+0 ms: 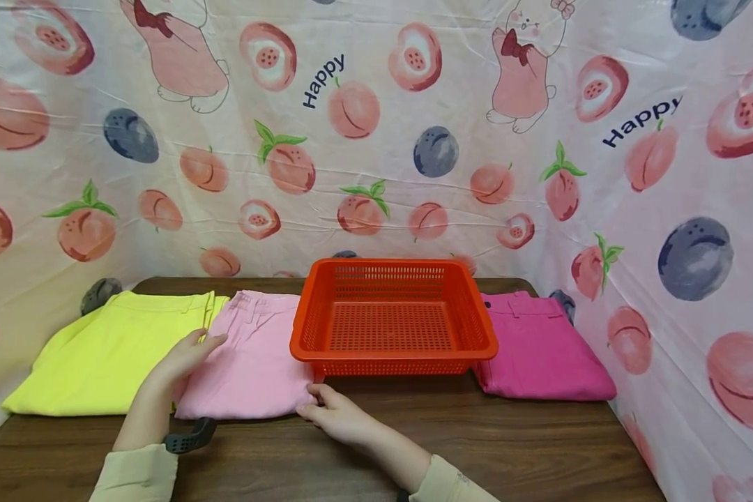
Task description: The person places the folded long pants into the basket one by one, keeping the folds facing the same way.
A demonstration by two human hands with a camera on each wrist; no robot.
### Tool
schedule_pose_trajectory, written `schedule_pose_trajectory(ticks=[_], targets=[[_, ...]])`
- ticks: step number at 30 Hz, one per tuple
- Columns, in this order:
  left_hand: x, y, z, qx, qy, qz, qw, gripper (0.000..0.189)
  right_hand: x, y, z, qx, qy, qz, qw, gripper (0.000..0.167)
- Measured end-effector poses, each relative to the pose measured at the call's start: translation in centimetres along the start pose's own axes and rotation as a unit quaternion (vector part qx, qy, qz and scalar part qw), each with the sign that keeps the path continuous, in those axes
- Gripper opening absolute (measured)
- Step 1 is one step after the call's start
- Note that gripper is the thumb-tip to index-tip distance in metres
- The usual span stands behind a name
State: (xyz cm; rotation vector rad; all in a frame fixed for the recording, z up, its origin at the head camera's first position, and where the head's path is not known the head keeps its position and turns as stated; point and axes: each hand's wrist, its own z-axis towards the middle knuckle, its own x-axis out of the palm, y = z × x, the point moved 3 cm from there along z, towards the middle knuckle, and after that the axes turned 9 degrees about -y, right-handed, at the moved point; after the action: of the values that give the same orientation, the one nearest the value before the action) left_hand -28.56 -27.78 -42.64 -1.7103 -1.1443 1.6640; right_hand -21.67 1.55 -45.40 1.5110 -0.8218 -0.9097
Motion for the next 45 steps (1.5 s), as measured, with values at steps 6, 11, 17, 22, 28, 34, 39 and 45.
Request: schedule_pose_trajectory(ticks=[6,11,17,22,28,34,39,45], targets=[[0.6,0.5,0.1,0.042,-0.033,0.036,0.9979,0.067,1.3,0.4,0.1,0.029,-0.038,0.034,0.9983,0.065],[0.7,0.7,-0.1,0.040,-0.062,0.063,0.9953,0.050,2.3,0.5,0.5,0.045,-0.065,0.084,0.9934,0.069],[0.8,0.9,0.0,-0.006,-0.064,0.040,0.9971,0.052,3.2,-0.1,1.4,0.070,-0.085,0.142,0.9838,0.043],[0.5,1.3,0.2,-0.031,-0.069,0.020,0.9969,0.062,3.5,-0.7,2.0,0.078,-0.113,0.179,0.9742,0.018],[-0.1,1.7,0.2,-0.055,-0.063,-0.024,0.9962,0.070,4.0,-1.0,2.7,0.084,-0.138,0.205,0.9653,0.028],[-0.5,2.1,0.2,-0.082,-0.024,-0.076,0.9934,0.077,4.6,-0.9,3.2,0.087,-0.147,0.220,0.9604,0.037],[-0.6,2.3,0.4,-0.091,0.008,-0.123,0.9882,0.079,5.0,-0.6,3.3,0.086,-0.159,0.240,0.9538,0.043],[-0.4,2.5,0.4,-0.115,0.039,-0.182,0.9758,0.083,5.3,-0.4,3.3,0.083,-0.161,0.261,0.9482,0.048]])
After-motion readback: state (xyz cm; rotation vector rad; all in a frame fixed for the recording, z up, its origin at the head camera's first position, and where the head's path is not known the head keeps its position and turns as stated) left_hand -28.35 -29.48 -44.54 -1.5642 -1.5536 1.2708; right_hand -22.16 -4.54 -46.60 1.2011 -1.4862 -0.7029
